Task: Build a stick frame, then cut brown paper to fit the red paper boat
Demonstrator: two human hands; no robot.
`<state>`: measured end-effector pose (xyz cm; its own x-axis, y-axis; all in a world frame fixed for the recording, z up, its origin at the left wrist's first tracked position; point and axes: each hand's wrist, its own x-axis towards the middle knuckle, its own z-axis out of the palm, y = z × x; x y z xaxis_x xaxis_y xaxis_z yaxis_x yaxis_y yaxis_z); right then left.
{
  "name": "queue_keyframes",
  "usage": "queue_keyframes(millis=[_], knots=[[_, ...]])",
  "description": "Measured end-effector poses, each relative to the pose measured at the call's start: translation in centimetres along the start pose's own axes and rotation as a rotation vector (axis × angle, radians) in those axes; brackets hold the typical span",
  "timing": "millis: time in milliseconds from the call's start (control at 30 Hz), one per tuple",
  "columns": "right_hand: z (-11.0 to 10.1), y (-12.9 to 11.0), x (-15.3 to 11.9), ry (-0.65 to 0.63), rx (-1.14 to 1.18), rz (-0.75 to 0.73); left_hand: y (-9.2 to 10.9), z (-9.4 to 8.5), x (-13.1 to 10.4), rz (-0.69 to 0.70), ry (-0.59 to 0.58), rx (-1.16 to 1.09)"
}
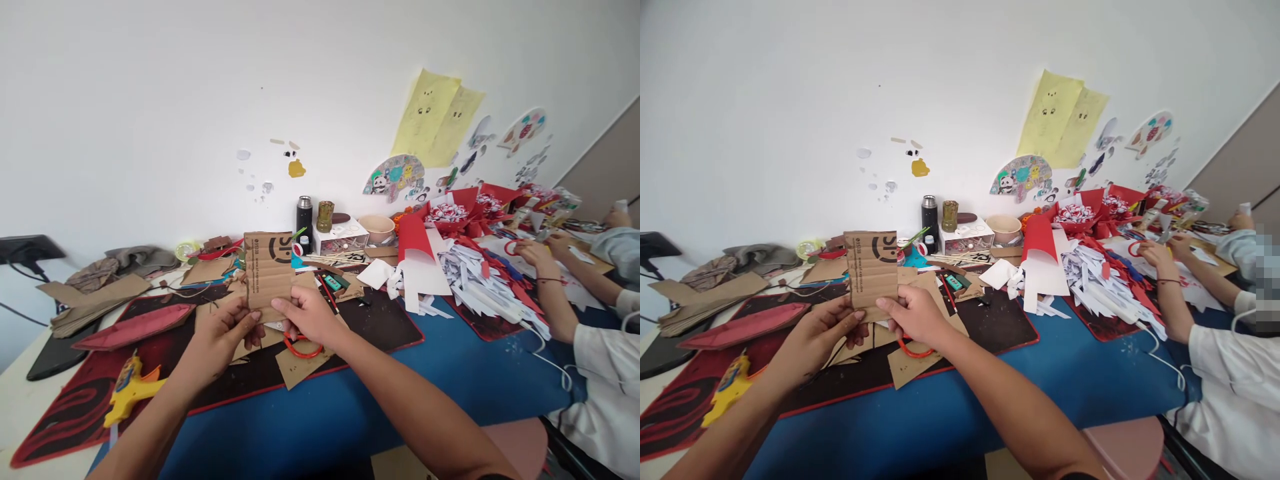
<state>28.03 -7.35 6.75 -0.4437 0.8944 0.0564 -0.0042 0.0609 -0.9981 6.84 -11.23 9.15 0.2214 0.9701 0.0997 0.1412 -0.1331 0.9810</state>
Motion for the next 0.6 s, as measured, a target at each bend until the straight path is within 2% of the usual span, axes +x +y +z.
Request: queue_keyframes(millis=[100, 200, 367, 467, 600], knots=[[0.6, 0.6, 0.0, 0.042, 0.028, 0.000, -0.1, 0.5, 0.1, -0.013, 0.032, 0.010], [0.7, 0.8, -0.2, 0.064, 0.028, -0.016, -0.1, 0.9, 0.3, -0.021, 0.015, 0.026], [0.8, 0.9, -0.2, 0.001, 0.178, 0.020, -0.1, 1.2, 0.6, -0.002, 0.092, 0.052], [1.1, 1.1, 0.2, -0.022, 0.190, 0.033, -0.4, 1.5, 1.1, 0.005, 0.148, 0.059], [1.8, 2.3, 1.3, 0.113, 0.139, -0.007, -1.4, 1.7, 2.3, -0.009, 0.227, 0.022]])
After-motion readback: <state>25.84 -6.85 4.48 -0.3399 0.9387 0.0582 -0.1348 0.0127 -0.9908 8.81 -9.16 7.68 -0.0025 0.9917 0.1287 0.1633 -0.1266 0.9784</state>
